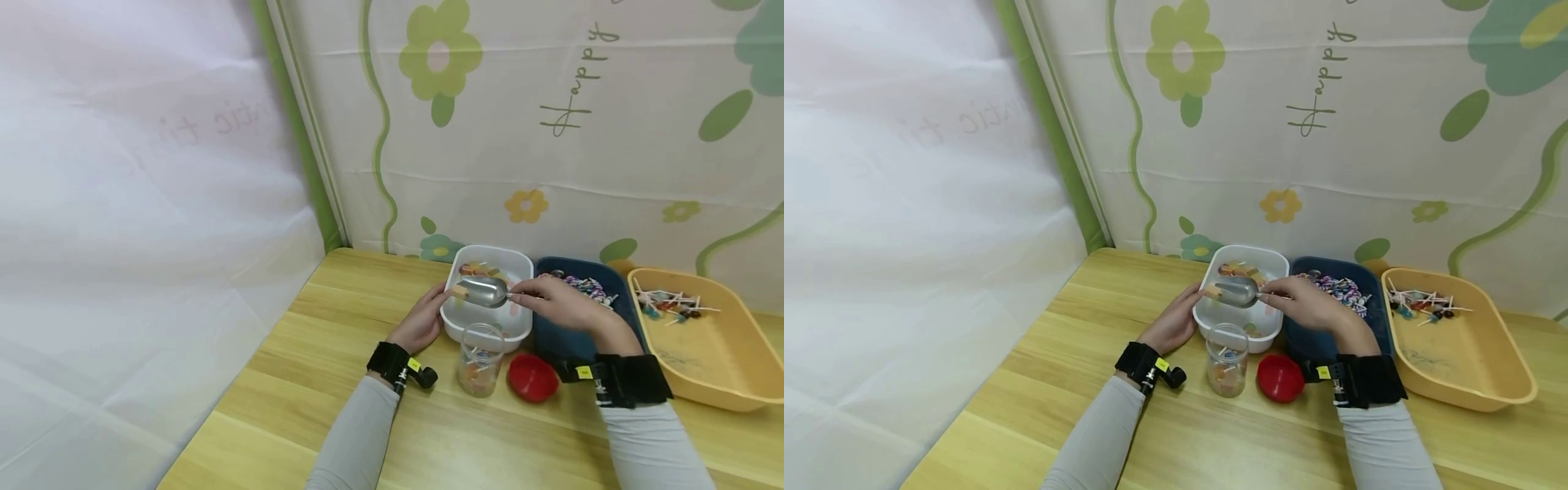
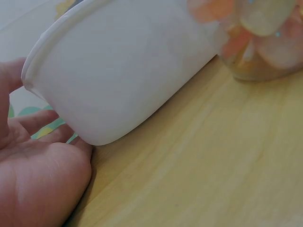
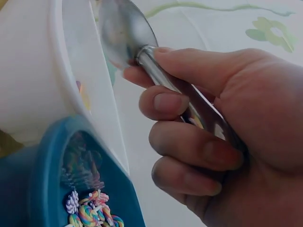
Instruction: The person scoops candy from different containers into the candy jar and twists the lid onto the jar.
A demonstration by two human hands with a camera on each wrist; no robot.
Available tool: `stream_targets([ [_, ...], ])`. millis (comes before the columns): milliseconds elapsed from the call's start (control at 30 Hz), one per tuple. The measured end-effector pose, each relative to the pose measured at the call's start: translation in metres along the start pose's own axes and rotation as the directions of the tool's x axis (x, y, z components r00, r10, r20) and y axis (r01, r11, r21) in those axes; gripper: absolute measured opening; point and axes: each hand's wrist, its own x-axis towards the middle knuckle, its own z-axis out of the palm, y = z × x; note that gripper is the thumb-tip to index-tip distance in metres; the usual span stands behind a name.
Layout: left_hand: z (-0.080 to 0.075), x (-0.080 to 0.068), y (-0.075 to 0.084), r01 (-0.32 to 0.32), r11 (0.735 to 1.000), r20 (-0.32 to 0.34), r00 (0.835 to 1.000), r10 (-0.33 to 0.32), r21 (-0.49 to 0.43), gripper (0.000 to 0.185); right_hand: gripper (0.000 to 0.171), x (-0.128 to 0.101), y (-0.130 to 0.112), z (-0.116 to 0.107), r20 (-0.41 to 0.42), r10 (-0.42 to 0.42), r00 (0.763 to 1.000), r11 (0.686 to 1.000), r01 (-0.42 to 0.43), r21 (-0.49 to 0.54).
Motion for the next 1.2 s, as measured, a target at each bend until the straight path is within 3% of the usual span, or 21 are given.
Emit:
stream_targets([
  [267, 0.0, 0.0, 0.0, 0.006, 1.0, 0.012, 1.0, -0.006, 0.015, 0.052, 0.028, -0.019, -0.011, -0.025, -0.096, 0.099, 0.99, 0.994, -0.094, 0.06],
  [533, 0.0, 0.001, -0.002, 0.011, 1.0, 0.009, 1.0, -0.011, 0.019, 0.055, 0.025, -0.049, -0.03, -0.054, -0.199, -0.034, 0.979, 0.995, 0.051, 0.081],
  [733, 0.0, 0.001, 0.0, 0.009, 1.0, 0.01, 1.0, -0.01, 0.023, 0.055, 0.027, -0.063, -0.04, -0.065, -0.217, -0.042, 0.975, 0.995, 0.06, 0.076],
  [900, 0.0, 0.002, -0.001, 0.011, 1.0, -0.001, 1.0, -0.011, 0.022, 0.056, 0.026, -0.073, -0.05, -0.069, -0.229, -0.001, 0.973, 0.999, 0.012, 0.044],
  [1200, 0.0, 0.003, 0.0, 0.015, 1.0, -0.012, 1.0, -0.014, 0.021, 0.053, 0.027, -0.098, -0.059, -0.078, -0.149, -0.006, 0.989, 0.988, -0.017, -0.154],
])
